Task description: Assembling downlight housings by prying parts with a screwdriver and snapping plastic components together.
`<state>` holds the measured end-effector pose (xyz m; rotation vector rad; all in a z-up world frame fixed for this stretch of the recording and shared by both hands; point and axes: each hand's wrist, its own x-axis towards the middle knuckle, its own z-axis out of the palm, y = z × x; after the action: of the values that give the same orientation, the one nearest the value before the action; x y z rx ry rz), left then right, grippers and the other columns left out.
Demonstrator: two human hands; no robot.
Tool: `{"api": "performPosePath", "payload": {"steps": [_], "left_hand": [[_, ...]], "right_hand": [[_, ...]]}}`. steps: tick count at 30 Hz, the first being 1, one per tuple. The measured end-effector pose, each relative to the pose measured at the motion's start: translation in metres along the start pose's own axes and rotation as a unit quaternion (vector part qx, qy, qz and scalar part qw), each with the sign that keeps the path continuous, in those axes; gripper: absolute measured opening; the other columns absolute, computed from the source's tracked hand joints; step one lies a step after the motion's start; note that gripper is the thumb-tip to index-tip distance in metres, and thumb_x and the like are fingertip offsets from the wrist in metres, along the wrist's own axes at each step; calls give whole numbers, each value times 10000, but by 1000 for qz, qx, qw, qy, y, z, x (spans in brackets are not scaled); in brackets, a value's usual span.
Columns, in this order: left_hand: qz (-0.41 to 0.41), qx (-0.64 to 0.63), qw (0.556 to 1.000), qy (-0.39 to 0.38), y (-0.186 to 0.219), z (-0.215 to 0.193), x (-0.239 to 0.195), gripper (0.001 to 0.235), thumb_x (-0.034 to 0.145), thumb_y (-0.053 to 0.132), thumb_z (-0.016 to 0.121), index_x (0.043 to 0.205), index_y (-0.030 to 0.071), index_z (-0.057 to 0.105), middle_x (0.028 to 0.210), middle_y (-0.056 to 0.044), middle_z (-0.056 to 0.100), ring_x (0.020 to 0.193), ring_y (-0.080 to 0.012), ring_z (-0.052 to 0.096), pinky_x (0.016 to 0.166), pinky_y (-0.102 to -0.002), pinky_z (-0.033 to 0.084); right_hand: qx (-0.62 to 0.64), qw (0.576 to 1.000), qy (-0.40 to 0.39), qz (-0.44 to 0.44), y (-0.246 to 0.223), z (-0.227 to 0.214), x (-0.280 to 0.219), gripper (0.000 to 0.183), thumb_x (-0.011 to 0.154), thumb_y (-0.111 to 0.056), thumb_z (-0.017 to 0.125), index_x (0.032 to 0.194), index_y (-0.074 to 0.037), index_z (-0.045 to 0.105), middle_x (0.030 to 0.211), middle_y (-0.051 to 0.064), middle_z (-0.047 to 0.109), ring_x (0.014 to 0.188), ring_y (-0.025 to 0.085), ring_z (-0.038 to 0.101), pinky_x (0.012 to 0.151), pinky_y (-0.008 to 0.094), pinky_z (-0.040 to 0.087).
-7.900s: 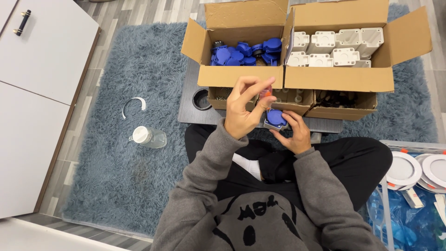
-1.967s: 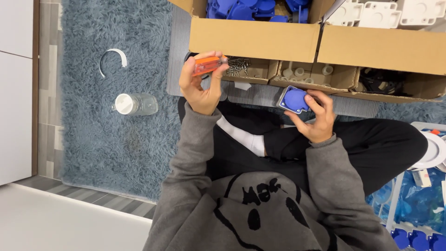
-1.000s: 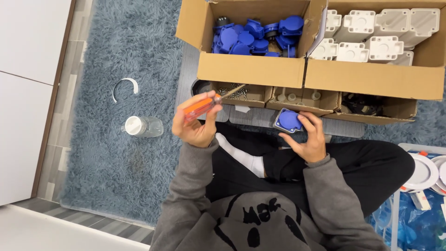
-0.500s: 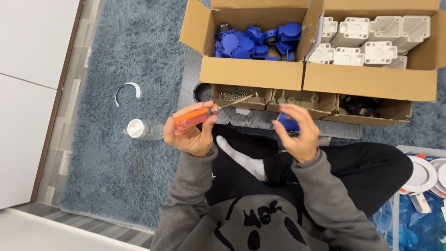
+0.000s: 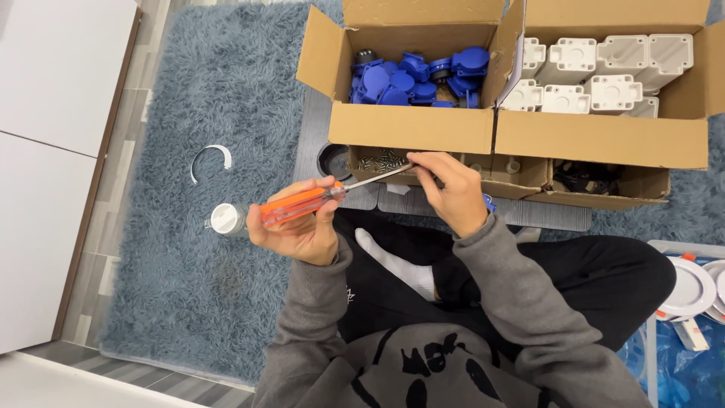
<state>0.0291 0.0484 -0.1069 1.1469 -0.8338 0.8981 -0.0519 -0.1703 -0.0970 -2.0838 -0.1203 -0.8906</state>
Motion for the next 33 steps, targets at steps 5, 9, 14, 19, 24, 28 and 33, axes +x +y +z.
{"api": "performPosePath", "payload": {"steps": [5, 9, 14, 19, 24, 28, 33], "left_hand": [[-20, -12, 1000, 20, -2, -5, -2, 1023, 949, -23, 825, 1684, 129, 130, 1035, -320, 650, 829, -538, 784, 667, -558, 716], [-54, 1, 998, 33, 4, -10, 3, 961, 994, 48, 802, 1677, 145, 133, 1071, -281, 664, 858, -483, 798, 722, -526, 729], [-107, 2, 992, 61, 6, -13, 1, 978, 995, 83, 812, 1691, 160, 129, 1076, -286, 684, 861, -470, 808, 733, -513, 731], [-134, 7, 989, 67, 9, -11, -5, 971, 1004, 95, 809, 1698, 153, 132, 1066, -279, 694, 860, -448, 812, 742, -501, 732], [-173, -15, 983, 64, 10, -7, -8, 1001, 984, 109, 824, 1706, 162, 132, 1072, -289, 700, 862, -458, 814, 749, -506, 732], [-184, -35, 980, 64, 11, -1, -20, 1019, 971, 85, 833, 1709, 159, 134, 1063, -291, 702, 851, -472, 811, 722, -523, 730], [-211, -53, 974, 62, 12, 7, -32, 1041, 961, 64, 828, 1711, 157, 112, 1084, -291, 705, 870, -462, 817, 734, -514, 739]], "right_hand": [[64, 996, 10, 59, 9, 4, -10, 199, 999, 52, 789, 1156, -70, 798, 1004, 76, 861, 892, 250, 836, 757, 323, 647], [229, 966, 22, 120, 8, 2, -17, 135, 1001, 72, 773, 1094, -2, 708, 1073, 171, 856, 959, 212, 833, 778, 309, 652], [320, 939, 24, 124, 24, -4, -37, 137, 962, 105, 785, 1047, 38, 701, 1096, 259, 836, 935, 241, 835, 711, 269, 653], [364, 922, 33, 130, 26, -13, -50, 133, 947, 116, 785, 1030, 47, 707, 1104, 303, 824, 941, 254, 835, 723, 272, 666], [338, 931, 28, 132, 30, -23, -56, 138, 889, 124, 842, 959, 56, 745, 1027, 281, 836, 786, 179, 813, 649, 259, 659], [318, 940, 30, 119, 28, -33, -62, 150, 862, 126, 863, 940, 42, 766, 1015, 282, 837, 804, 210, 823, 654, 279, 664], [296, 948, 39, 111, 27, -41, -69, 147, 847, 121, 878, 927, 45, 781, 997, 272, 839, 795, 220, 832, 648, 296, 678]]}}
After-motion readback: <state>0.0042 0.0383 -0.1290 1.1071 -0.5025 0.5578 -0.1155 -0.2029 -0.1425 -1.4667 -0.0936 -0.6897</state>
